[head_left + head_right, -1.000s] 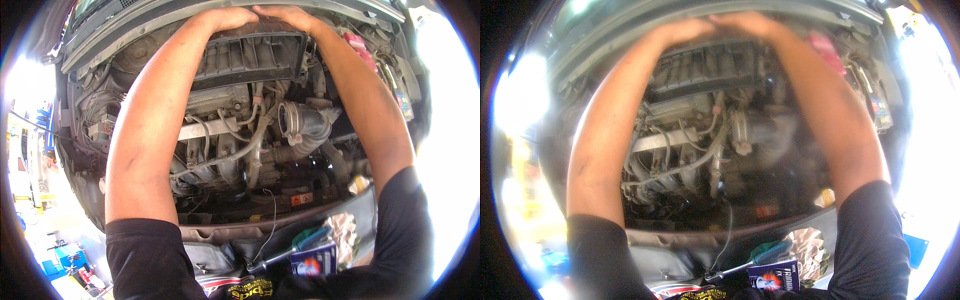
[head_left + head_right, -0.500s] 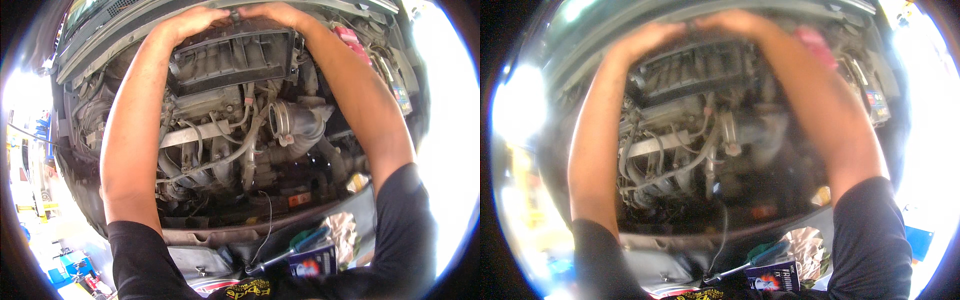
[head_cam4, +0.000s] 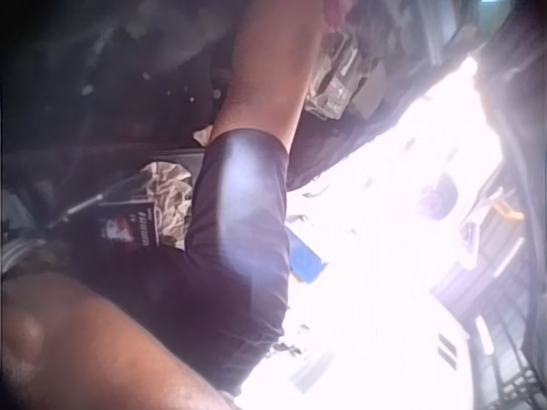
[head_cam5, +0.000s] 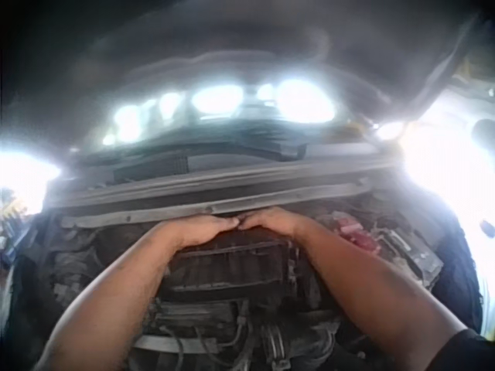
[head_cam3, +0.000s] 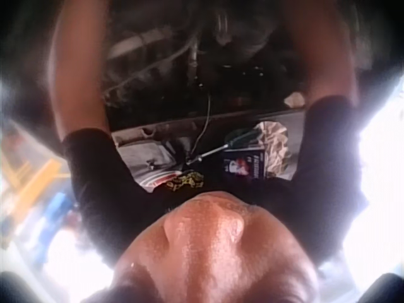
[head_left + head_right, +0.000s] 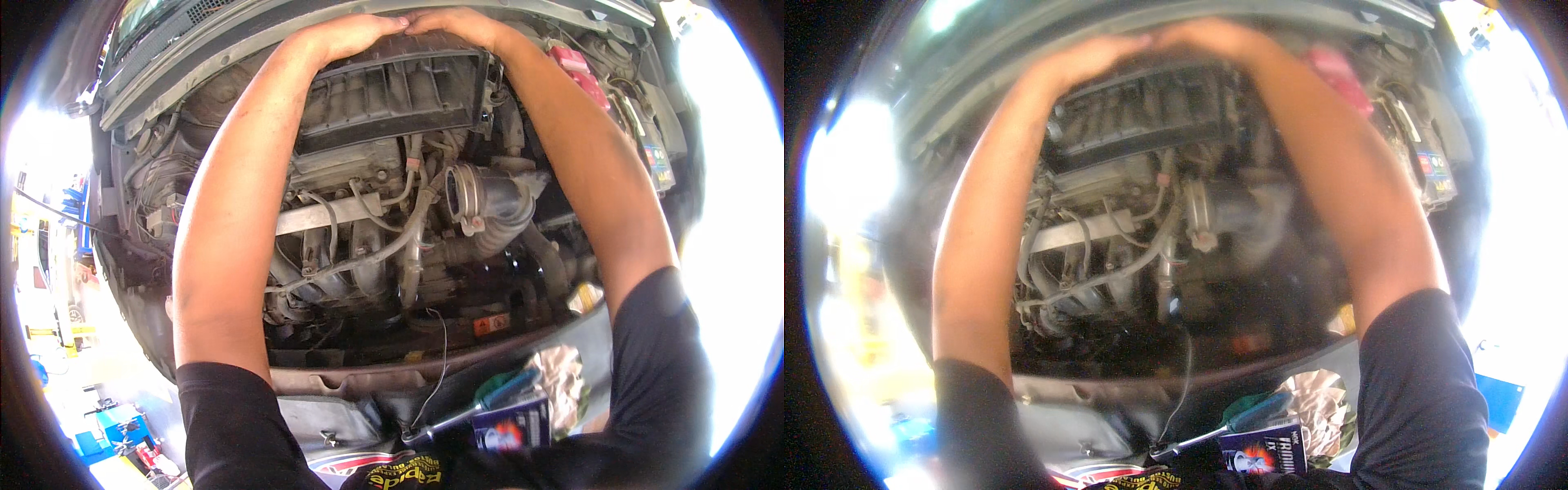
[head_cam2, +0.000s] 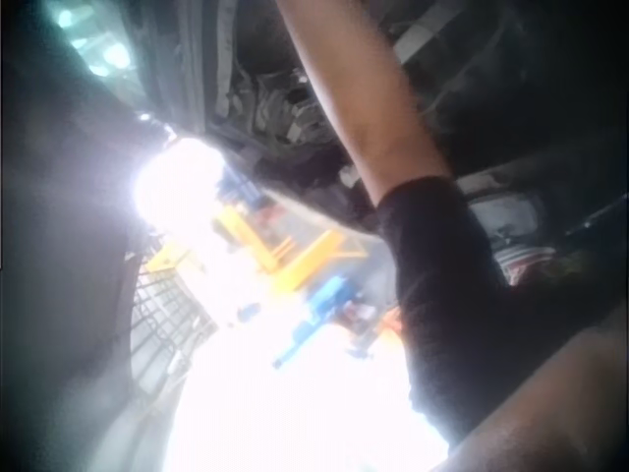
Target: The person removes spark plugs from the engine using a socket wrench, then installs new spark plugs from a box. The person walks to a service counter to hand over the old spark plugs and returns to the engine bay to continue the installation.
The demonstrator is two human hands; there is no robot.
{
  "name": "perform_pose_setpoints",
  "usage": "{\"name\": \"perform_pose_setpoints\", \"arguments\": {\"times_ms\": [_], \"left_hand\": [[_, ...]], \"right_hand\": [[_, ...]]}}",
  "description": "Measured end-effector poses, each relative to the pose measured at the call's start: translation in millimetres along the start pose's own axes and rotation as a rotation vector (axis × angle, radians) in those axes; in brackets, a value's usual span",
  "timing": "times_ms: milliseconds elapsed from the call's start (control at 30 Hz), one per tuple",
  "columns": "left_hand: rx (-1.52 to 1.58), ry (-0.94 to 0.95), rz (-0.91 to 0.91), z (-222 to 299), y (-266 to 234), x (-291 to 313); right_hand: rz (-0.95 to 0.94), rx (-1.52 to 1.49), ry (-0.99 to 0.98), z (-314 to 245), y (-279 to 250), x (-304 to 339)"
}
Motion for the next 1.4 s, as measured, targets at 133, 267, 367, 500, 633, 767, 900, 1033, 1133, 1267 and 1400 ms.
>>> {"name": "perform_pose_setpoints", "arguments": {"times_ms": [133,267,367,500,633,767,900,1033,1133,1267,1400], "left_hand": [[0.01,-0.073,0.159,-6.4,-7.3,-2.0],[-0.029,-0.123,0.238,-11.3,-11.7,-14.5],[-0.043,-0.164,0.261,-21.1,-18.1,-26.3],[0.008,-0.188,0.208,-31.9,-10.0,-27.6],[0.109,-0.128,0.033,-13.8,-3.7,-8.1],[0.087,-0.16,0.056,-8.7,-6.2,-16.7],[-0.119,-0.158,0.196,-15.6,-11.6,-22.3],[-0.107,-0.102,0.335,11.2,1.0,-5.8],[-0.18,-0.192,0.185,-8.0,-2.4,-18.4],[-0.34,-0.187,0.103,-9.8,-6.6,-10.4],[-0.358,-0.207,0.062,17.9,-1.7,-18.6]], "right_hand": [[0.001,0.068,0.068,-11.3,6.6,7.3],[0.083,0.342,0.116,-27.4,3.0,19.0],[0.131,0.438,0.099,-28.3,0.1,18.7],[0.007,0.346,0.008,-28.1,8.3,18.7],[-0.031,0.213,-0.016,-27.0,10.7,21.6],[-0.012,0.067,-0.039,-20.7,7.7,17.7],[0.111,0.017,0.186,-38.6,20.1,41.3],[0.12,0.2,0.316,-72.5,16.5,84.4],[0.024,0.764,0.306,-145.1,31.6,136.7],[-0.128,0.823,0.186,-236.0,107.8,254.0],[-0.492,0.688,0.189,-262.4,183.2,356.6]]}}
Point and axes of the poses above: each hand's wrist, its own x-axis away from the middle knuckle, its own y-axis out of the palm, z = x × y, the point moved 7 cm from there along -x, towards the middle knuckle, and after that the axes turned 10 degrees about -z, right-handed, at the moved point
